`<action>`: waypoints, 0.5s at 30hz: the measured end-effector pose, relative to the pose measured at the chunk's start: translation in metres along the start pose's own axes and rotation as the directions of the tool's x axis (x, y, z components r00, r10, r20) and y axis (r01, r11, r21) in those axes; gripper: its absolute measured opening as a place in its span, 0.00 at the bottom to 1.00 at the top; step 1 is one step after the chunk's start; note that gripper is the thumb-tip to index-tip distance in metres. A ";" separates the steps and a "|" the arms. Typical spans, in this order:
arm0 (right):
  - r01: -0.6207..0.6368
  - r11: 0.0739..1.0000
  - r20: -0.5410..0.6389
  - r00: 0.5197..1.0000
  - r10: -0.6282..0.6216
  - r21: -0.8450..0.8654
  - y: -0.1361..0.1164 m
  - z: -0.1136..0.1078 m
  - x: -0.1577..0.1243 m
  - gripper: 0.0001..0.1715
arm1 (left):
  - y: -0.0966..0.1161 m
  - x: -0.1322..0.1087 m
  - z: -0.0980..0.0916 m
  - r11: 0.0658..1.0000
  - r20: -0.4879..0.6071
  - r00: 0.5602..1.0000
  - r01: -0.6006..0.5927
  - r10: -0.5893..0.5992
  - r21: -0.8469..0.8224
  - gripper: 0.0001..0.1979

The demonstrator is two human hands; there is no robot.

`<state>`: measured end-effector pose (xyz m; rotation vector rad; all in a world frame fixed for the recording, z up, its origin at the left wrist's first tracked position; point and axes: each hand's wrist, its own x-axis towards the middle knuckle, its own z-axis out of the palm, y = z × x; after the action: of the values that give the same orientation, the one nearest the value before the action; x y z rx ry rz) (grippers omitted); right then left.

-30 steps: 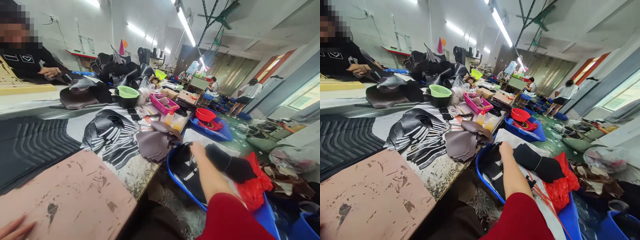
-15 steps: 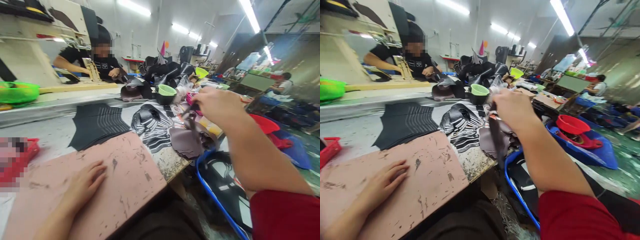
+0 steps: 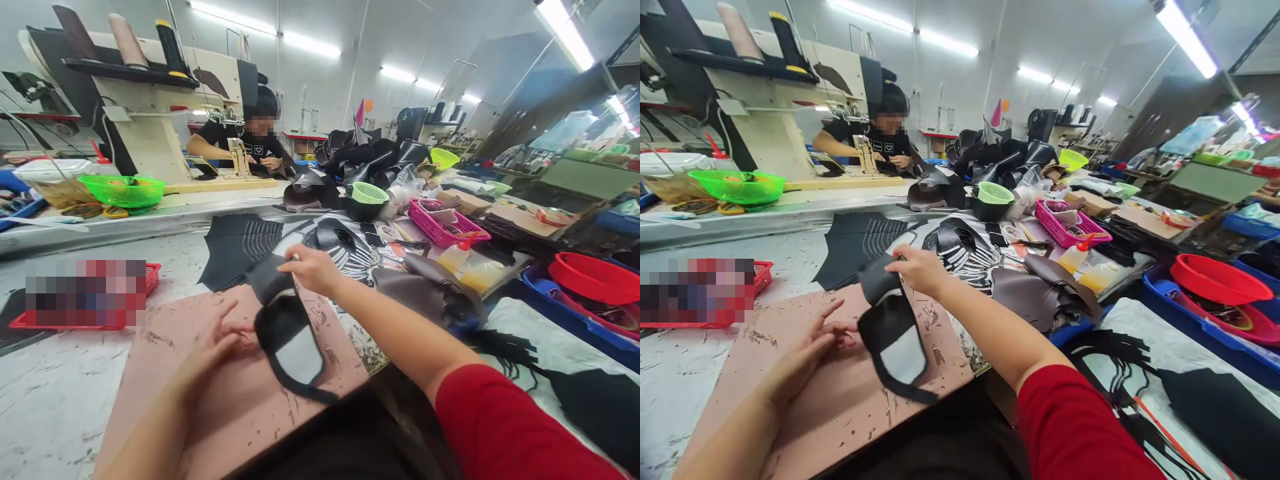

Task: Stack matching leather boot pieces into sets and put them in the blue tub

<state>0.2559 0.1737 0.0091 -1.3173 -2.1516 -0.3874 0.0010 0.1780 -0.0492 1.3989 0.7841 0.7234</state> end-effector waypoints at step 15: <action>-0.295 0.954 0.494 0.821 0.285 -0.060 0.052 0.015 -0.026 0.12 | -0.016 -0.008 0.040 -0.040 0.552 0.827 -0.551 0.104 0.833 0.34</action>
<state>0.3062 0.1878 -0.0208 -1.8622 -2.2835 0.1190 0.0295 0.1484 -0.0639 3.0953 0.6061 0.1079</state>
